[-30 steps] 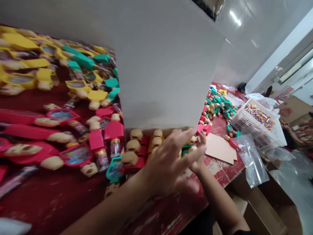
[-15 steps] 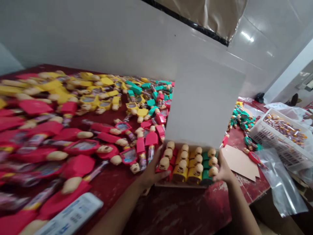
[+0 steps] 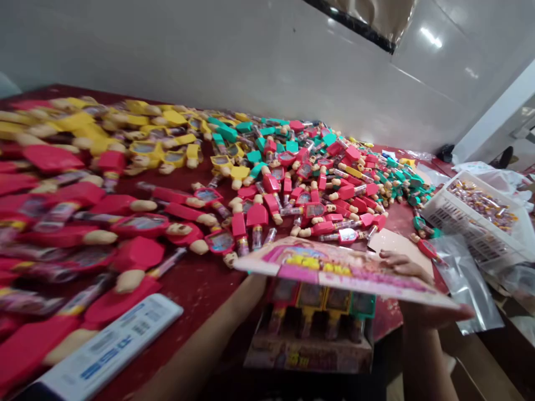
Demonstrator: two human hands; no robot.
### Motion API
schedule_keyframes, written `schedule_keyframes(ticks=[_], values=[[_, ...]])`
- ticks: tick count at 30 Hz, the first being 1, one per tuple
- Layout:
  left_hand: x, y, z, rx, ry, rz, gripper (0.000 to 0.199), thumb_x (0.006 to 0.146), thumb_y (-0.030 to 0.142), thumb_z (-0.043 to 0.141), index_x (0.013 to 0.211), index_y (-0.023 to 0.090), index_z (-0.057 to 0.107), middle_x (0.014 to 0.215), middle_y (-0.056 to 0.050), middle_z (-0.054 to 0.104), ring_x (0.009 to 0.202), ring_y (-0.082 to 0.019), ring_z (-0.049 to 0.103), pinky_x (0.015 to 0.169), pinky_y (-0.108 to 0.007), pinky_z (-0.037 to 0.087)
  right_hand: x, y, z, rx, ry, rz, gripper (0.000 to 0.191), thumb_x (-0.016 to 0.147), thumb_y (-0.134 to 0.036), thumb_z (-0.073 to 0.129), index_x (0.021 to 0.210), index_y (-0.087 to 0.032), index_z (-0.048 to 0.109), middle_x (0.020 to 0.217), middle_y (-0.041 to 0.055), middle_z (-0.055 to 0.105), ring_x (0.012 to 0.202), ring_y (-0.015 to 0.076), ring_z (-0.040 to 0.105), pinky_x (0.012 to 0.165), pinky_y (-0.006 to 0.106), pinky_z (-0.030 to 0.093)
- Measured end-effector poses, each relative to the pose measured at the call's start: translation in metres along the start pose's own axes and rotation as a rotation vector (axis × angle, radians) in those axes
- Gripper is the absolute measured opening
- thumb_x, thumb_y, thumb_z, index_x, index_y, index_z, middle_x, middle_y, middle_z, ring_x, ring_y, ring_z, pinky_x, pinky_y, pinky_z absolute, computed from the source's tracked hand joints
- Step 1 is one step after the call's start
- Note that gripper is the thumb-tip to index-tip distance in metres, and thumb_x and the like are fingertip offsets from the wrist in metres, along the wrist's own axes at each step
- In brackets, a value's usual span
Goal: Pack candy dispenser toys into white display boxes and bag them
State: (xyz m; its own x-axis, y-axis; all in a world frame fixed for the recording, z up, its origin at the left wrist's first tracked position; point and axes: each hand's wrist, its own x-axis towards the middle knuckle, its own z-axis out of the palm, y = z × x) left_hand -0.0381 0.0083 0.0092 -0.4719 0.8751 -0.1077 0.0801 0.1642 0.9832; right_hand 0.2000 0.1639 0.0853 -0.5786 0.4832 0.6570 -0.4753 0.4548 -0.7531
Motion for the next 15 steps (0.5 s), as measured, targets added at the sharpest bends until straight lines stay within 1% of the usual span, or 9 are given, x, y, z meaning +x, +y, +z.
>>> schedule_keyframes(ticks=[1,3,4,5,7,9,11,13,15], values=[[-0.003,0.005,0.001,-0.066,-0.009,-0.017,0.096,0.078,0.083,0.007,0.138,0.017,0.044,0.117,-0.011,0.064,0.116,-0.031,0.055,0.098,-0.045,0.048,-0.004,-0.003,0.000,0.014,-0.029,0.050,0.068,0.081,-0.080,0.030,0.094,-0.028,0.072,0.101,0.0090,0.067,0.105,0.0322,0.062,0.093,0.056,0.048],[-0.013,0.012,0.000,-0.234,-0.073,-0.068,0.102,0.076,0.085,0.006,0.138,0.013,0.043,0.121,-0.014,0.062,0.118,-0.031,0.054,0.100,-0.044,0.047,-0.020,-0.006,-0.003,-0.095,-0.099,0.258,0.048,0.078,-0.070,0.053,0.085,-0.027,0.073,0.121,0.0086,0.061,0.119,0.0337,0.055,0.097,0.053,0.047],[-0.019,0.014,0.000,-0.317,-0.128,-0.095,0.102,0.075,0.087,0.013,0.139,0.012,0.042,0.125,-0.014,0.059,0.121,-0.031,0.053,0.102,-0.043,0.046,-0.030,-0.005,-0.005,-0.166,-0.134,0.362,0.039,0.073,-0.062,0.066,0.089,-0.027,0.072,0.133,0.0085,0.054,0.127,0.0347,0.049,0.099,0.052,0.046],[-0.025,0.014,-0.001,-0.396,-0.184,-0.121,0.101,0.073,0.088,0.026,0.140,0.013,0.040,0.130,-0.014,0.055,0.123,-0.031,0.051,0.104,-0.042,0.045,-0.042,-0.004,-0.007,-0.228,-0.165,0.467,0.043,0.067,-0.055,0.076,0.100,-0.027,0.070,0.143,0.0090,0.045,0.133,0.0356,0.041,0.103,0.051,0.043],[-0.034,0.010,-0.005,-0.469,-0.249,-0.172,0.102,0.067,0.079,0.055,0.144,0.016,0.034,0.139,-0.012,0.046,0.126,-0.033,0.047,0.106,-0.042,0.043,-0.069,-0.001,-0.007,-0.298,-0.173,0.654,0.084,0.060,-0.049,0.083,0.135,-0.030,0.049,0.154,0.0106,0.027,0.142,0.0349,0.026,0.110,0.052,0.033],[-0.039,0.002,-0.010,-0.361,-0.245,-0.215,0.104,0.063,0.067,0.068,0.146,0.016,0.030,0.143,-0.012,0.041,0.128,-0.035,0.045,0.107,-0.045,0.041,-0.094,0.002,-0.003,-0.345,-0.133,0.799,0.120,0.059,-0.048,0.083,0.151,-0.030,0.009,0.158,0.0123,0.013,0.145,0.0324,0.016,0.115,0.054,0.021],[-0.040,-0.005,-0.014,-0.122,-0.212,-0.235,0.103,0.062,0.062,0.070,0.145,0.013,0.032,0.143,-0.014,0.041,0.131,-0.035,0.041,0.111,-0.047,0.034,-0.114,0.005,0.005,-0.374,-0.073,0.926,0.131,0.062,-0.047,0.082,0.150,-0.026,-0.013,0.159,0.0143,0.009,0.145,0.0309,0.015,0.116,0.055,0.016],[-0.037,-0.010,-0.017,0.093,-0.185,-0.212,0.105,0.060,0.062,0.069,0.143,0.009,0.033,0.145,-0.015,0.038,0.132,-0.035,0.039,0.113,-0.048,0.031,-0.125,0.009,0.014,-0.312,-0.018,0.997,0.127,0.065,-0.049,0.079,0.150,-0.023,-0.013,0.157,0.0167,0.016,0.143,0.0309,0.023,0.115,0.054,0.021],[-0.032,-0.010,-0.017,0.202,-0.153,-0.189,0.102,0.061,0.063,0.066,0.141,0.007,0.037,0.143,-0.016,0.041,0.128,-0.034,0.045,0.110,-0.046,0.035,-0.127,0.012,0.018,-0.216,0.057,1.027,0.121,0.069,-0.051,0.075,0.151,-0.022,-0.009,0.153,0.0183,0.028,0.136,0.0312,0.039,0.111,0.052,0.034]])
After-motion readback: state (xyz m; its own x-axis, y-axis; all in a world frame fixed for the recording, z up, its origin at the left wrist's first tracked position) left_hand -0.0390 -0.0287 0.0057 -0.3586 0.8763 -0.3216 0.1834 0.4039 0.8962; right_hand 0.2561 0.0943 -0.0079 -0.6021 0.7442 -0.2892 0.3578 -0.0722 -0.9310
